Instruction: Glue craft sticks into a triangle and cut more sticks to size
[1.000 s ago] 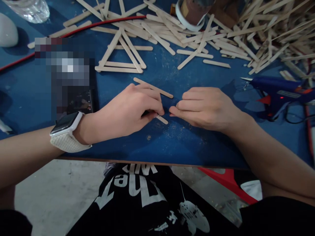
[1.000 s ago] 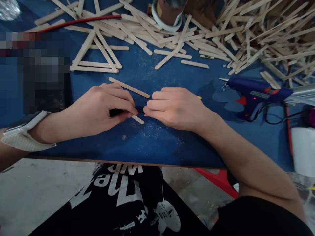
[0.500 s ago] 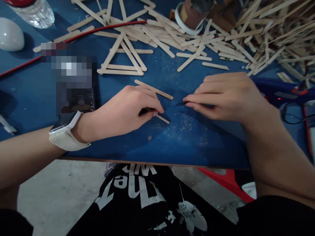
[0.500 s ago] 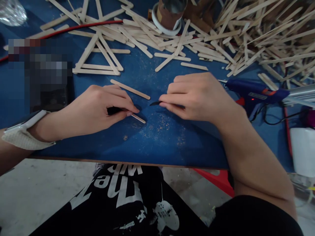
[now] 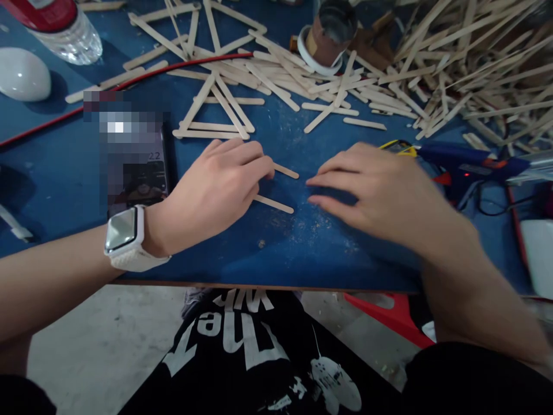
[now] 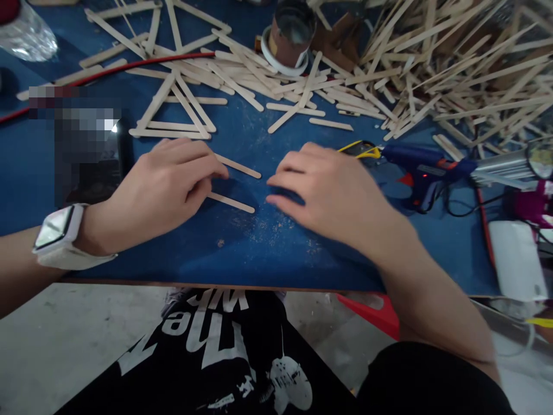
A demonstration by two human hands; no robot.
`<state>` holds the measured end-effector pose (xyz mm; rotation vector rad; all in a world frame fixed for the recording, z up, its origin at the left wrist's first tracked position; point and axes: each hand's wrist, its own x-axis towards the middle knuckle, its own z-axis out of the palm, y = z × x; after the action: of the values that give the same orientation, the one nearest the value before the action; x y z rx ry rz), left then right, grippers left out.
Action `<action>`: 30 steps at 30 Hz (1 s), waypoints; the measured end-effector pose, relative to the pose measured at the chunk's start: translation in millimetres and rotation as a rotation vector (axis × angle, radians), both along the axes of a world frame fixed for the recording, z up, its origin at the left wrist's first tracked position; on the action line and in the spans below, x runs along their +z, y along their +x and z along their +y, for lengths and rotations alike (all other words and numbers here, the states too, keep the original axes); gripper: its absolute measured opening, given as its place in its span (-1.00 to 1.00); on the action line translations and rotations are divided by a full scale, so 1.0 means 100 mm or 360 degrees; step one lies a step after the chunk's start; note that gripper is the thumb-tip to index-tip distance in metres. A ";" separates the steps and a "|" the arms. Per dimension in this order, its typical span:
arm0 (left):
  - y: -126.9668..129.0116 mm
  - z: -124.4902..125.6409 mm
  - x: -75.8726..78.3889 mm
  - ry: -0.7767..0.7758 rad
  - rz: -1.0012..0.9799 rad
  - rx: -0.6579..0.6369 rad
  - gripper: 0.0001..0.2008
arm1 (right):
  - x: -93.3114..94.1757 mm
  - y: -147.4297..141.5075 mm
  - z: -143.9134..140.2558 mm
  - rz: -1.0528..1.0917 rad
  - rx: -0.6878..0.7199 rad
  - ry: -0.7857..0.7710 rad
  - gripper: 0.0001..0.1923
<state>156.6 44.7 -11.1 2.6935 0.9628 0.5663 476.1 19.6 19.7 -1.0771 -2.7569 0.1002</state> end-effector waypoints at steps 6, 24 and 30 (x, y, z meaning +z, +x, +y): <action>-0.05 -0.16 0.13 0.0548 0.0135 0.0091 -0.64 | -0.20 -0.14 -0.10 0.0292 0.0001 0.0067 -0.83; 0.00 -0.20 0.02 0.0413 0.0189 -0.0128 -0.70 | -0.33 -0.28 -0.19 0.0430 0.0097 0.0121 -0.83; 0.03 -0.15 -0.01 0.0213 0.0143 -0.0125 -0.74 | -0.38 -0.35 -0.22 0.0485 -0.0006 0.0024 -0.86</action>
<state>159.3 29.5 -12.3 2.8835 0.8653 0.5147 441.1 -2.0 -18.3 -0.9725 -2.4797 0.2232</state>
